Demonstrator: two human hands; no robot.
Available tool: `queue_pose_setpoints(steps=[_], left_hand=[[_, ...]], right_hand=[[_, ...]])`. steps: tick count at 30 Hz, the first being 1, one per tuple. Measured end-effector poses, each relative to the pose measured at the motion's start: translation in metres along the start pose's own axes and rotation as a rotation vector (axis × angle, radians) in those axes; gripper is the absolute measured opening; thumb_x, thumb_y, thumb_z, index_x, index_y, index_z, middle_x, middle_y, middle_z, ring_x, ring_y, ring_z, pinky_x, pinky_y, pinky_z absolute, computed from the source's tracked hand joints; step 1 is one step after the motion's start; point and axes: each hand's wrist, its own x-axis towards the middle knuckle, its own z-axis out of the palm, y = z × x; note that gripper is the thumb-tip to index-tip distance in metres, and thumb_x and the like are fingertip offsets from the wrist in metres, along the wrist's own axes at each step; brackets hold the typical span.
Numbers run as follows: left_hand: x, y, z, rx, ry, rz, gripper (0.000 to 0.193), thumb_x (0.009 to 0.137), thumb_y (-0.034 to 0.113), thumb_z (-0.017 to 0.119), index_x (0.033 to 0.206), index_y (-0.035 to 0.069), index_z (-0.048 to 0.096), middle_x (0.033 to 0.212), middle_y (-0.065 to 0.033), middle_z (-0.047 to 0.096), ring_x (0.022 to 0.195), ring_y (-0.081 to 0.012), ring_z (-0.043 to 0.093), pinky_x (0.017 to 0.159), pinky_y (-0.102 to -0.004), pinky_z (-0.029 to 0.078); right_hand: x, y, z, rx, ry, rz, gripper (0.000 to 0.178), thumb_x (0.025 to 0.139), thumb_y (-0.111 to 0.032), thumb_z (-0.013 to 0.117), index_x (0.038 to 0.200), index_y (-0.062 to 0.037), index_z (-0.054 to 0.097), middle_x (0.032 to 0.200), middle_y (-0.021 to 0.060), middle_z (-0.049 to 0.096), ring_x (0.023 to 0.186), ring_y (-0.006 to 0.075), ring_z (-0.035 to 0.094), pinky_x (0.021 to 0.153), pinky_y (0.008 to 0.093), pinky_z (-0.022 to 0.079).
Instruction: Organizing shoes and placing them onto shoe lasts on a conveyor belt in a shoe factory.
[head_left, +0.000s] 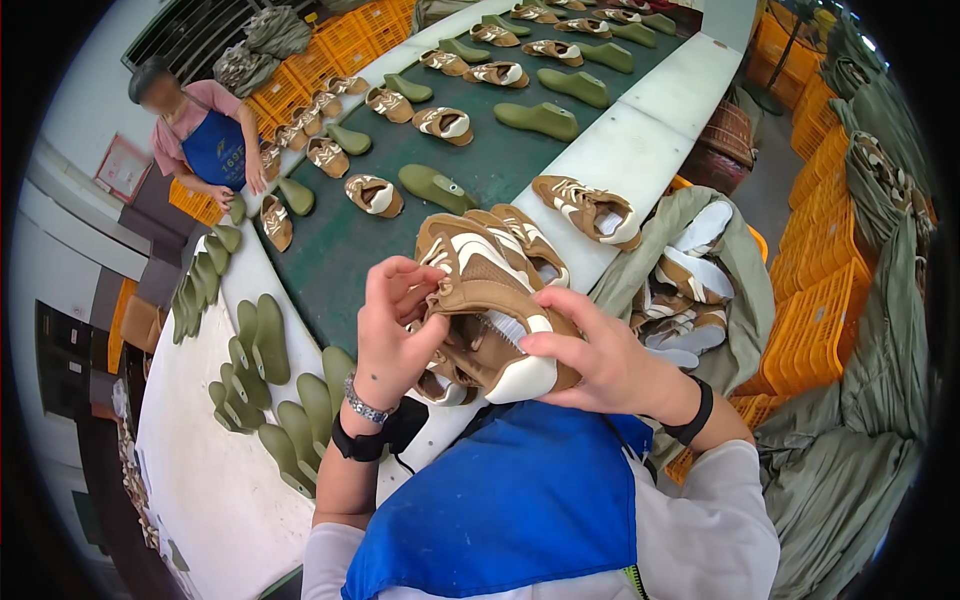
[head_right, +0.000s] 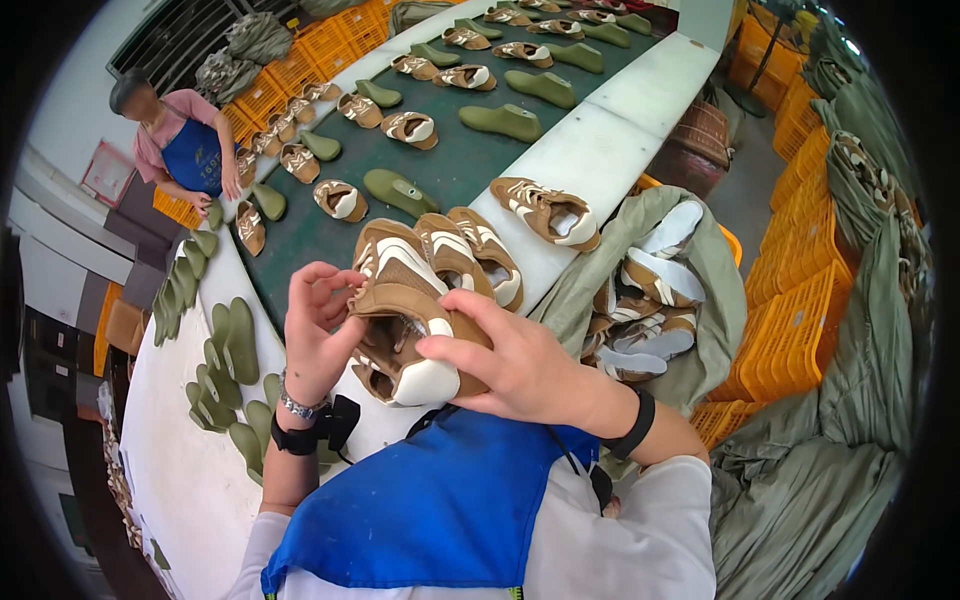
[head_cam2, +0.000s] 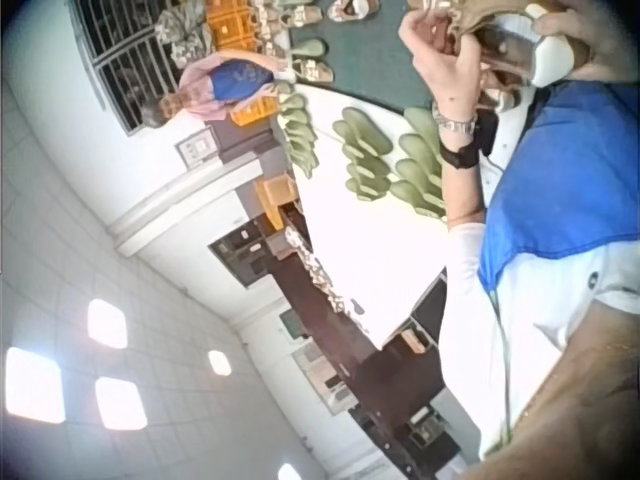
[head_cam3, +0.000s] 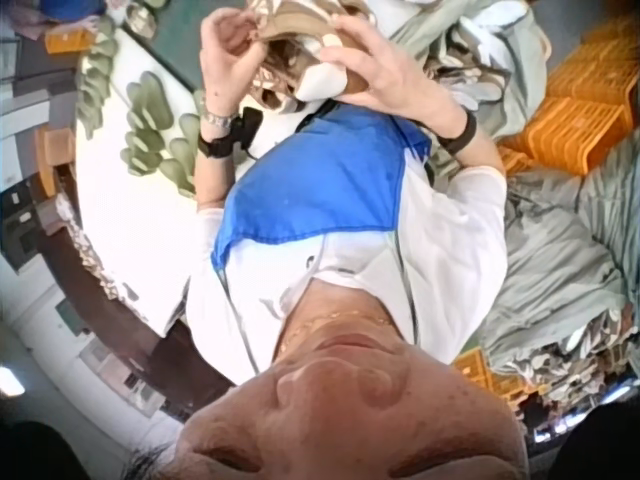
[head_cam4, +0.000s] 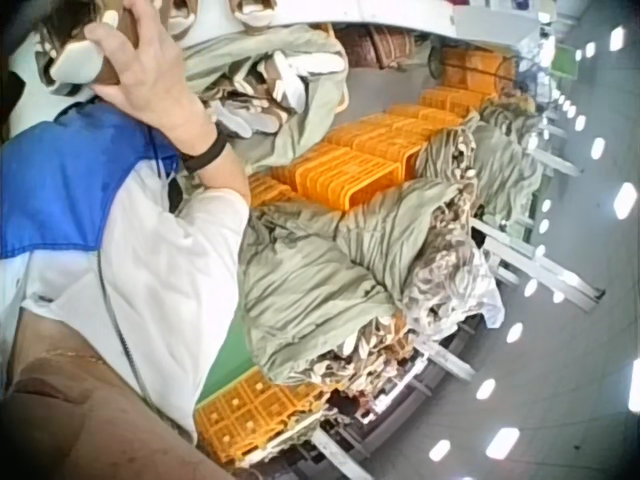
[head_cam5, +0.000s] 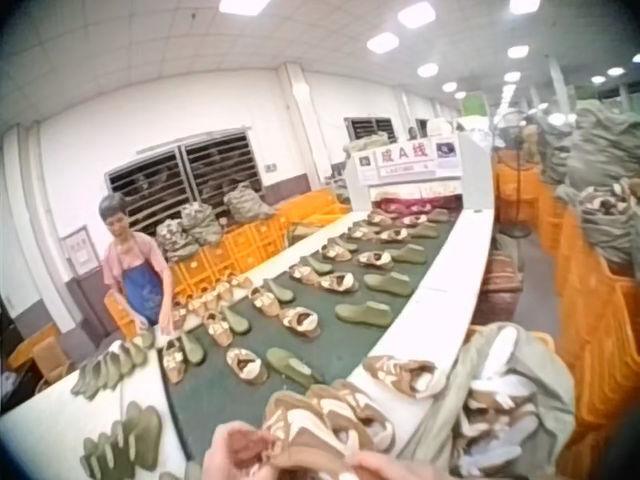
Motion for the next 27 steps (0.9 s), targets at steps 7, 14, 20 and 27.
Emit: queue_pose_setpoints(steps=[7, 14, 20, 27], left_hand=[[0.003, -0.01, 0.007, 0.218, 0.005, 0.186, 0.046, 0.074, 0.001, 0.062, 0.113, 0.006, 0.038, 0.124, -0.0113, 0.043, 0.119, -0.0222, 0.039, 0.098, -0.0379, 0.032], [0.002, -0.047, 0.009, 0.492, -0.056, 0.14, 0.035, 0.073, 0.001, 0.061, 0.106, -0.001, 0.051, 0.107, -0.015, 0.056, 0.1, -0.0276, 0.054, 0.086, -0.0333, 0.042], [-0.015, -0.06, 0.01, 0.564, -0.118, 0.05, 0.031, 0.073, 0.0, 0.06, 0.104, -0.001, 0.054, 0.103, -0.0145, 0.058, 0.099, -0.0268, 0.055, 0.086, -0.033, 0.042], [-0.027, -0.059, 0.013, 0.589, -0.066, 0.027, 0.026, 0.076, -0.004, 0.055, 0.102, -0.002, 0.053, 0.11, -0.0147, 0.056, 0.105, -0.0277, 0.052, 0.092, -0.0358, 0.037]], right_hand=[[-0.014, 0.057, 0.003, -0.134, 0.118, 0.149, 0.071, 0.052, -0.018, 0.079, 0.112, -0.0158, 0.041, 0.124, 0.0157, 0.043, 0.091, 0.0338, 0.057, 0.071, 0.0366, 0.05], [-0.089, 0.199, 0.021, 0.307, 0.106, 0.756, 0.08, 0.063, -0.015, 0.077, 0.126, -0.0091, 0.029, 0.119, 0.0151, 0.046, 0.11, 0.0229, 0.046, 0.092, 0.0323, 0.039], [-0.165, 0.217, 0.0, 0.787, 0.369, 1.03, 0.058, 0.078, -0.015, 0.063, 0.128, -0.0035, 0.037, 0.108, 0.0115, 0.056, 0.078, 0.0137, 0.06, 0.068, 0.024, 0.048], [-0.399, 0.251, 0.018, -0.396, 0.186, 1.816, 0.025, 0.076, -0.018, 0.052, 0.09, 0.0008, 0.063, 0.092, 0.0218, 0.061, 0.087, 0.0347, 0.059, 0.077, 0.0397, 0.046]])
